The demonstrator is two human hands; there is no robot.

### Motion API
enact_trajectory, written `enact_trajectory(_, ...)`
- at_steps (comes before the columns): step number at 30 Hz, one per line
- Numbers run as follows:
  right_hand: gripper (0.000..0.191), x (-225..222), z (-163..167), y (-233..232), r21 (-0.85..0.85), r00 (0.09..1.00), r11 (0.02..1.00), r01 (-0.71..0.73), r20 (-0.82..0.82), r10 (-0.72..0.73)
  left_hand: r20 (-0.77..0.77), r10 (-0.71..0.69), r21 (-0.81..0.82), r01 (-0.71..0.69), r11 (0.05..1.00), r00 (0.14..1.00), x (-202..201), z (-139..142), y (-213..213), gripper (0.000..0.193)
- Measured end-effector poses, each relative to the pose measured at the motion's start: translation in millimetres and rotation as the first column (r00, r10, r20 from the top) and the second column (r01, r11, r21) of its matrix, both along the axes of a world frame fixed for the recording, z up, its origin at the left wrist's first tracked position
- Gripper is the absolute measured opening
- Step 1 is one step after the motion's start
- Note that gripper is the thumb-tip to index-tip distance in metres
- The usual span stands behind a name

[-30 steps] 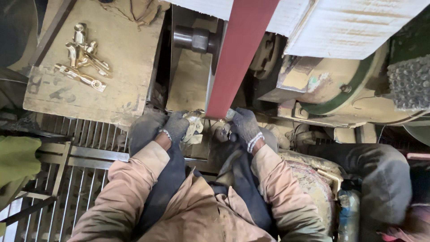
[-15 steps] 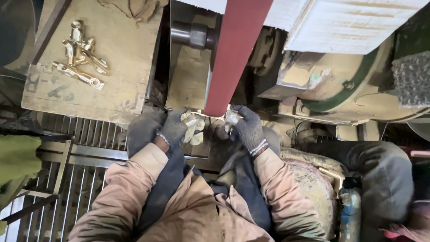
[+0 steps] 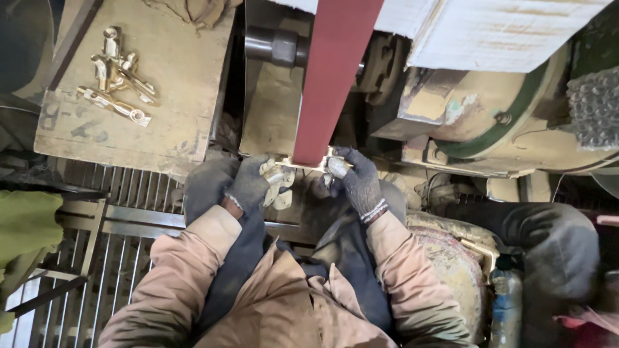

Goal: The person uses a belt sander to polish small brass-colored metal parts. They hold each part with a cloth against the moving belt, rotate it to treat different surfaces, and place finished pieces on a nearby surface. The process is repeated for multiple parts.

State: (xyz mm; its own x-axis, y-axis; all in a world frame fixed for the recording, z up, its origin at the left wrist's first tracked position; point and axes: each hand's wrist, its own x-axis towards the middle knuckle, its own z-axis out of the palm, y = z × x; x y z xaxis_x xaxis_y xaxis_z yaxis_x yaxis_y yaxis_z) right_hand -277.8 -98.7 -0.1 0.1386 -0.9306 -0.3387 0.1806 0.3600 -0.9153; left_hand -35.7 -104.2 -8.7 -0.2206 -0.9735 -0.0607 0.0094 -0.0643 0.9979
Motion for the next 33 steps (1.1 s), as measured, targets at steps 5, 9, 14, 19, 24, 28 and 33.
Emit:
enact_trajectory(5, 0.024, 0, -1, -14, 0.164, 0.998, 0.986, 0.011, 0.064, -0.022, -0.021, 0.015, 0.124, -0.012, 0.992, 1.0, -4, 1, -3, 0.003)
enact_trajectory(9, 0.027, -2, -3, -19, 0.295, 0.994, 0.956, 0.009, 0.102, -0.041, -0.126, -0.005, 0.222, 0.033, 0.974, 0.992, -8, 3, -3, 0.005)
enact_trajectory(14, 0.026, -6, -4, -20, 0.34, 0.985, 0.94, -0.008, 0.166, -0.052, -0.039, -0.015, 0.287, 0.026, 0.957, 0.999, -10, 5, -1, 0.01)
enact_trajectory(19, 0.027, -9, 8, -11, 0.405, 0.99, 0.914, -0.031, 0.136, -0.026, -0.145, -0.059, 0.397, 0.113, 0.911, 0.988, -7, 2, 5, 0.014)
enact_trajectory(24, 0.031, -10, 35, 35, 0.205, 0.998, 0.978, 0.048, 0.04, -0.057, -0.278, -0.129, 0.271, 0.206, 0.94, 0.952, 4, -5, 23, 0.025)
enact_trajectory(28, 0.042, -12, 55, 91, 0.004, 0.992, 1.0, -0.014, -0.123, 0.015, -0.26, -0.225, 0.17, 0.274, 0.946, 0.939, 14, 0, 45, 0.036)
enact_trajectory(33, 0.043, -12, 73, 131, -0.177, 0.889, 0.98, -0.091, -0.459, 0.0, -0.399, -0.255, 0.25, 0.372, 0.894, 0.881, 21, 23, 71, 0.049)
